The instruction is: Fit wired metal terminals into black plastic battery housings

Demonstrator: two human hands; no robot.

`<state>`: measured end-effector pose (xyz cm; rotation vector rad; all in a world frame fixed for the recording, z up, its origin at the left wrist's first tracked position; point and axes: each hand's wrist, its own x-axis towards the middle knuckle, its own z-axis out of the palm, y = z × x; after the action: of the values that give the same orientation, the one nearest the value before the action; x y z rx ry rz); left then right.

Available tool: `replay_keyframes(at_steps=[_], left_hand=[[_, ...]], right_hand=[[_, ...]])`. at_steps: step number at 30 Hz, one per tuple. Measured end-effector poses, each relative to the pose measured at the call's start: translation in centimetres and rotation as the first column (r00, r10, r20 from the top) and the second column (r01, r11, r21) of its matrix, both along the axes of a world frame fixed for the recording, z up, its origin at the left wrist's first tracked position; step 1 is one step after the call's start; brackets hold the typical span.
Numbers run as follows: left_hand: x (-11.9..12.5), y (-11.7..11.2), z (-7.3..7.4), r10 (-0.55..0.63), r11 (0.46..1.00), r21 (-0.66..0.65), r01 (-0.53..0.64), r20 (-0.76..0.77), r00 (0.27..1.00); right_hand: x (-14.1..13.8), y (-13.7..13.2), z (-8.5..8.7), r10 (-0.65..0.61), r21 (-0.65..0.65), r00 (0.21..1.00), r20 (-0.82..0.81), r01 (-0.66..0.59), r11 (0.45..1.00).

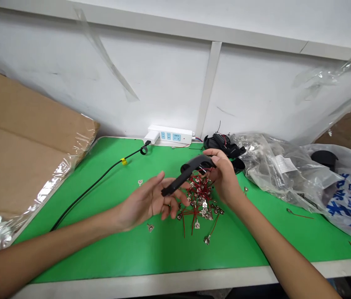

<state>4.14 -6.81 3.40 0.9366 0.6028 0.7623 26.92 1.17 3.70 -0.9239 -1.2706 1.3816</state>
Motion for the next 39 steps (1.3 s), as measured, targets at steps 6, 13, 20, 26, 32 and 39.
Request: replay_keyframes(at_steps=[6,13,20,26,32,39], left_hand=[[0.2,-0.7,-1.0,0.083,0.985,0.160,-0.069,-0.083,0.993],[-0.1,-0.5,-1.0,0.226,0.954,0.188,-0.235,0.071,0.972],[-0.5,-0.1,-0.9,0.402,0.809,0.539,-0.235,-0.216,0.890],[-0.7,0.0,-0.6,0.566,0.684,0.710,-0.167,-0.371,0.736],[-1.0,0.3,-0.5,0.656,0.604,0.780,-0.165,-0.370,0.658],[-1.0,0.2,-0.2,0.698,0.526,0.840,-0.131,-0.338,0.631]], right_hand=[[-0.6,-0.7,0.1,-0.074,-0.048,0.997,-0.024,0.073,0.996],[-1.9,-2.6,0.4,0.055,-0.186,0.998,0.023,-0.050,0.981],[-2.0,-2.8,0.5,0.175,-0.113,0.984,-0.021,-0.176,0.978],[-2.0,-3.7,-0.2,0.237,-0.043,0.971,0.019,-0.236,0.971],[-2.3,-4.4,-0.5,0.294,-0.053,0.955,0.030,-0.292,0.955],[-2.3,-4.6,-0.5,0.292,-0.081,0.956,-0.027,-0.293,0.953]])
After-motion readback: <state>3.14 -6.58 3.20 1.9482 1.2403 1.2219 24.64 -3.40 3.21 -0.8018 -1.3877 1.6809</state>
